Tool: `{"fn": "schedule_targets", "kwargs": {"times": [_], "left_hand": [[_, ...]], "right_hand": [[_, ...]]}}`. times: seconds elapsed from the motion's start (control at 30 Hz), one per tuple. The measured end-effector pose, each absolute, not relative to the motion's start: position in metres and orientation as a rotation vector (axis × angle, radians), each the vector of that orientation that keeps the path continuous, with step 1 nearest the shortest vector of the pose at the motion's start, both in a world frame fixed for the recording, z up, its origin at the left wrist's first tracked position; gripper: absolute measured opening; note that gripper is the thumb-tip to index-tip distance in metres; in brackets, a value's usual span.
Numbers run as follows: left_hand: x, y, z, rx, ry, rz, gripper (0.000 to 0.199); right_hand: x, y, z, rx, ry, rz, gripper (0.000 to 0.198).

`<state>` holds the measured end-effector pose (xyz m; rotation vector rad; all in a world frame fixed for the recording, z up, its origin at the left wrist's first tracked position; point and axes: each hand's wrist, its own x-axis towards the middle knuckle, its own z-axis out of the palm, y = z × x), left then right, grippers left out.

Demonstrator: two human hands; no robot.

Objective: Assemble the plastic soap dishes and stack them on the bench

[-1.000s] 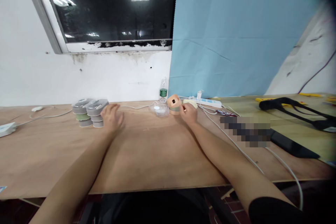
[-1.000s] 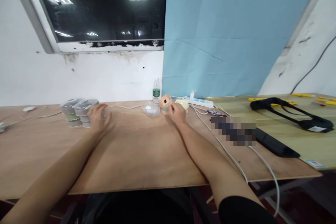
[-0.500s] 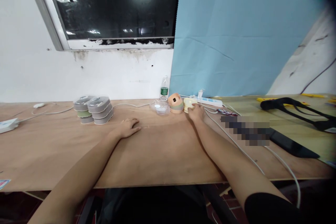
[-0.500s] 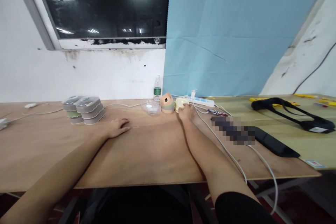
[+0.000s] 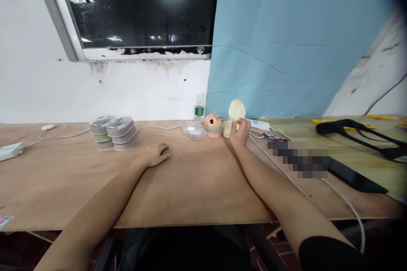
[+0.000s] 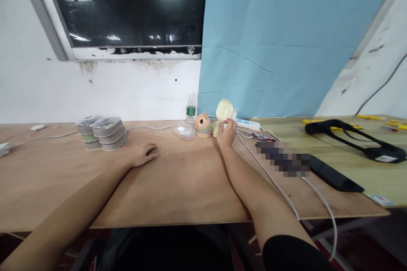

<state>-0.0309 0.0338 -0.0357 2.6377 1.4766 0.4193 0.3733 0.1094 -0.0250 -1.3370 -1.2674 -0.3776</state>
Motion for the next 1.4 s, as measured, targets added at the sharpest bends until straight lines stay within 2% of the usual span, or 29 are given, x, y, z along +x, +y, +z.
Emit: {"fn": "schedule_targets", "kwargs": {"times": [0.1,0.27,0.4,0.47,0.6,0.67,0.77,0.87,1.07,1.17,1.27,1.33,1.4], "left_hand": [[-0.03,0.032,-0.037,2.58,1.505,0.501,0.068],[-0.025,0.026,-0.032,2.432,1.499,0.919,0.088],[-0.021,0.022,-0.025,2.388,1.422,1.131,0.092],[-0.021,0.021,-0.023,2.38,1.435,1.171,0.085],[-0.025,0.021,-0.02,2.412,1.435,1.257,0.044],[-0.026,0.019,-0.018,2.424,1.478,1.247,0.035],[-0.025,0.017,-0.015,2.375,1.574,1.178,0.033],[-0.022,0.015,-0.014,2.323,1.599,1.126,0.032],[-0.021,0.016,-0.014,2.249,1.537,1.103,0.049],[-0.022,0.019,-0.015,2.25,1.55,0.93,0.06],[-0.023,0.022,-0.018,2.317,1.569,0.696,0.061],[-0.023,0.023,-0.018,2.383,1.588,0.648,0.058],[-0.023,0.022,-0.017,2.418,1.62,0.624,0.065]], "right_hand": [[0.349,0.096,-0.019,-1.166,-1.453,-0.386,0.027],[0.287,0.065,-0.023,-0.876,-2.024,-0.153,0.025],[0.248,0.044,-0.027,-0.638,-2.366,-0.006,0.019],[0.242,0.039,-0.026,-0.638,-2.447,0.048,0.018],[0.252,0.04,-0.024,-0.683,-2.366,0.015,0.023],[0.261,0.046,-0.023,-0.705,-2.257,-0.042,0.029],[0.271,0.057,-0.024,-0.81,-2.088,-0.122,0.037],[0.278,0.072,-0.024,-0.974,-1.935,-0.219,0.036],[0.305,0.095,-0.024,-1.32,-1.708,-0.43,0.037],[0.323,0.101,-0.027,-1.465,-1.622,-0.479,0.041],[0.335,0.106,-0.031,-1.544,-1.595,-0.501,0.047],[0.337,0.109,-0.034,-1.568,-1.593,-0.499,0.052],[0.337,0.112,-0.037,-1.589,-1.602,-0.488,0.058]]}}
